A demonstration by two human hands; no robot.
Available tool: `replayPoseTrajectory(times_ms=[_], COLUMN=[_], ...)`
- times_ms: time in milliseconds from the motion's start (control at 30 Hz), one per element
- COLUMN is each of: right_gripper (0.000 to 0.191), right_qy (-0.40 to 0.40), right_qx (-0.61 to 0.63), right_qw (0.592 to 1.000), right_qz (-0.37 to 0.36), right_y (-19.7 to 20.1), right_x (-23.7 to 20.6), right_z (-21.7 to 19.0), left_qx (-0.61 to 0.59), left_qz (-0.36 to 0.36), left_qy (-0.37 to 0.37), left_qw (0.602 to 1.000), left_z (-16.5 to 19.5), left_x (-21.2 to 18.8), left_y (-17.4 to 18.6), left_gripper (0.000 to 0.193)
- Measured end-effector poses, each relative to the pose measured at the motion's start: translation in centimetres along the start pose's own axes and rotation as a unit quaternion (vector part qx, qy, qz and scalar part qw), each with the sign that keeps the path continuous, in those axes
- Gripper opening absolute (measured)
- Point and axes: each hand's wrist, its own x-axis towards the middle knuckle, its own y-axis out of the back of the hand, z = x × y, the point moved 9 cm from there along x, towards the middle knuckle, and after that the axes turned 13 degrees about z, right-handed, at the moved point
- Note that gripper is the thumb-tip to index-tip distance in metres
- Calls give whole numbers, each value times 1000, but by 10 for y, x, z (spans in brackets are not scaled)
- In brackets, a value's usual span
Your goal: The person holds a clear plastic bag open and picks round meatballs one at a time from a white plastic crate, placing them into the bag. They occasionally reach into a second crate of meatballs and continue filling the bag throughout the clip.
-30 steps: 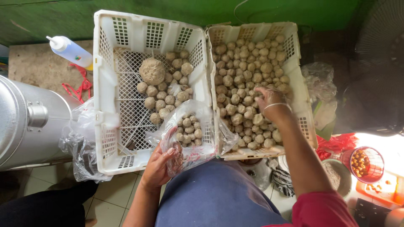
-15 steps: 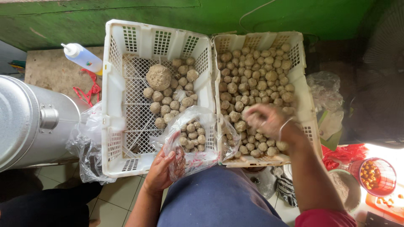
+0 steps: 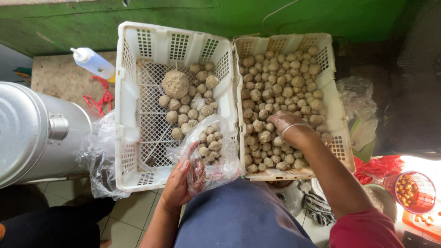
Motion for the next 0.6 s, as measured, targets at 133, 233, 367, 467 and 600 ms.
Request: replayPoseTrajectory(times_ms=[133,233,367,467,600], right_gripper=[37,35,39,46,66], right_qy=[-126,-20,14,76,183], right_qx=[155,604,555,477,288], right_qw=[979,796,820,873,939], right_qz=[29,-32,-140,-69,31], right_y=[28,48,19,7,11], right_x=[-21,-38,-38,-19,-25], right_z=[3,-80,-181,-229,-233], left_qx=[0,1,42,22,-10], left_qz=[9,29,57,65,88], left_qy=[-1,-8,-46,-59,-63], left_qw=[1000,1000,996,996,994], left_z=[2,4,8,14,24], left_x=[-1,-2,-3,-10,-15], left_y=[2,2,-4,-7,-1], left_gripper=[65,65,63,62,60])
